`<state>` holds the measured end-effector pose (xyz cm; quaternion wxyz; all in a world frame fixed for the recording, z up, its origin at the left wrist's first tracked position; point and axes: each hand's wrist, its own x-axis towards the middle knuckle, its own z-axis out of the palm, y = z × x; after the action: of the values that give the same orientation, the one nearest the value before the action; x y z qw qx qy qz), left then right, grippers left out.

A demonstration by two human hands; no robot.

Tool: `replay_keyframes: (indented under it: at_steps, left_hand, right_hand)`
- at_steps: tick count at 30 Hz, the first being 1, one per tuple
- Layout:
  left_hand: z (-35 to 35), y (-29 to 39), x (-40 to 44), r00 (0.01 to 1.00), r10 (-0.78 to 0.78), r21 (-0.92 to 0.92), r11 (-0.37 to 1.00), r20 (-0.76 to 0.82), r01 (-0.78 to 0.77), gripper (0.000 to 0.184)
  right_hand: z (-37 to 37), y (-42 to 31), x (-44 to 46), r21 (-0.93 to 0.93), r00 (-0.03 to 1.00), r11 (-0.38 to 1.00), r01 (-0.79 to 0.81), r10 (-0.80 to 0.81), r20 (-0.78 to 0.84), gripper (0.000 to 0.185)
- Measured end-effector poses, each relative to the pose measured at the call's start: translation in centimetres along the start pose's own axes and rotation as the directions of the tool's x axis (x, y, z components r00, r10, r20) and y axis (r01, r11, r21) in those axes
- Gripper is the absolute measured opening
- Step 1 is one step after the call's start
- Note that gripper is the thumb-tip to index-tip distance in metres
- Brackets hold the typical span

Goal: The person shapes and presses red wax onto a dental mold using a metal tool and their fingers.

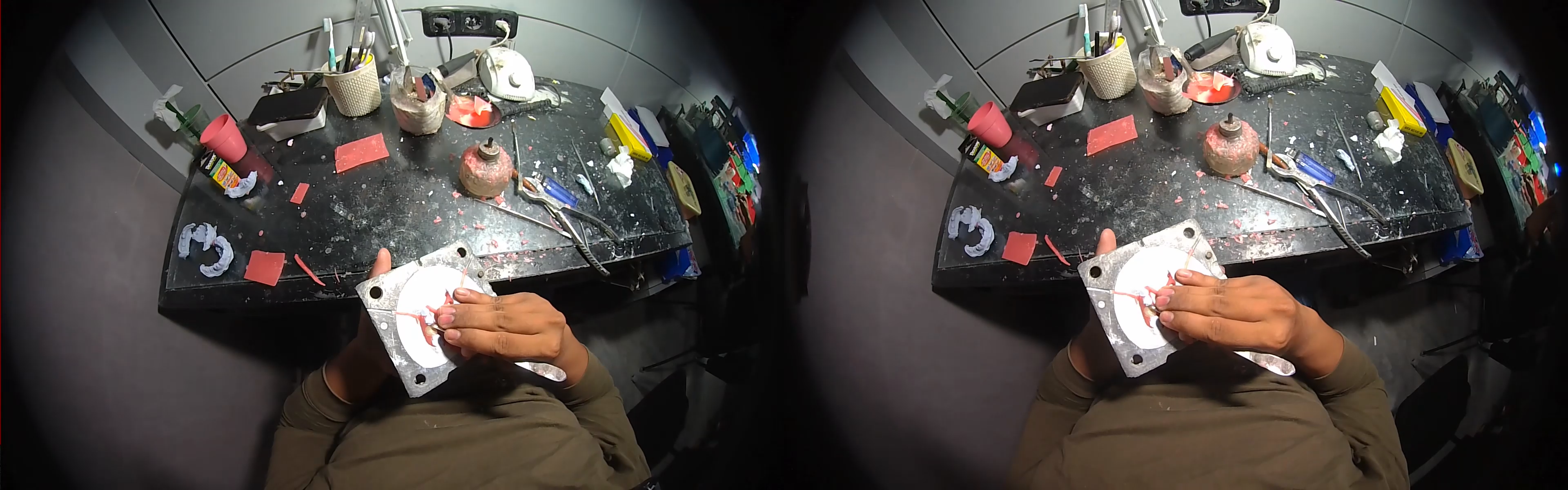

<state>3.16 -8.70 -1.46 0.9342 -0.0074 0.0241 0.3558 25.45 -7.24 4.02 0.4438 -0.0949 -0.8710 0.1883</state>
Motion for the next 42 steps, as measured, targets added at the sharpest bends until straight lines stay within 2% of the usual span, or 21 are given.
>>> replay_keyframes:
  at_steps: [3,5,9,17,20,22,24,29,34,39,42]
  left_hand:
    - [0.6,-0.1,0.2,1.0,0.019,-0.094,0.995,-0.021,-0.02,0.115]
    - [0.4,-0.1,0.2,0.999,0.021,-0.152,0.988,0.025,-0.017,0.113]
    - [-0.5,0.2,0.5,0.997,0.017,-0.127,0.992,0.07,-0.008,0.112]
    - [-1.6,0.4,0.7,0.998,0.055,-0.086,0.995,0.014,-0.053,0.111]
    - [-0.1,-0.2,0.7,0.996,0.087,-0.035,0.996,-0.008,-0.087,0.112]
    - [-1.2,0.6,0.8,0.998,0.062,-0.031,0.998,-0.003,-0.062,0.112]
    - [-1.4,0.7,0.8,0.999,0.038,-0.026,0.999,0.003,-0.038,0.113]
    - [-0.1,0.0,0.9,0.998,0.014,-0.151,0.989,0.067,-0.004,0.111]
    - [-0.2,0.2,0.7,0.999,0.021,-0.105,0.994,0.042,-0.017,0.109]
    - [-0.9,0.3,0.7,0.995,0.027,-0.121,0.993,0.098,-0.015,0.108]
    - [-2.2,0.8,0.9,0.992,0.02,-0.048,0.999,0.125,-0.015,0.107]
  right_hand:
    - [0.1,0.1,0.1,-0.016,1.0,1.0,0.008,-0.008,-0.004,0.023]
    - [0.0,0.2,0.1,-0.028,1.0,1.0,0.007,-0.007,0.004,0.023]
    - [0.3,0.3,0.1,-0.051,1.0,0.999,-0.009,0.008,-0.016,0.021]
    - [0.7,0.4,0.0,-0.082,0.999,0.997,-0.01,0.006,-0.053,0.023]
    - [0.7,0.4,-0.1,-0.106,0.998,0.994,-0.015,0.009,-0.063,0.026]
    - [0.9,0.5,-0.3,-0.111,0.997,0.994,-0.011,0.003,-0.072,0.027]
    - [0.9,0.7,-0.5,-0.071,0.998,0.997,-0.024,0.019,-0.066,0.026]
    - [0.5,0.6,-0.5,-0.002,0.999,1.0,-0.018,0.018,-0.031,0.024]
    - [0.5,0.6,-0.4,0.008,1.0,1.0,-0.014,0.014,-0.015,0.023]
    - [0.6,0.7,-0.3,-0.04,1.0,0.999,0.013,-0.014,-0.021,0.023]
    - [0.9,0.7,-0.5,-0.119,0.999,0.993,-0.013,0.007,-0.048,0.022]
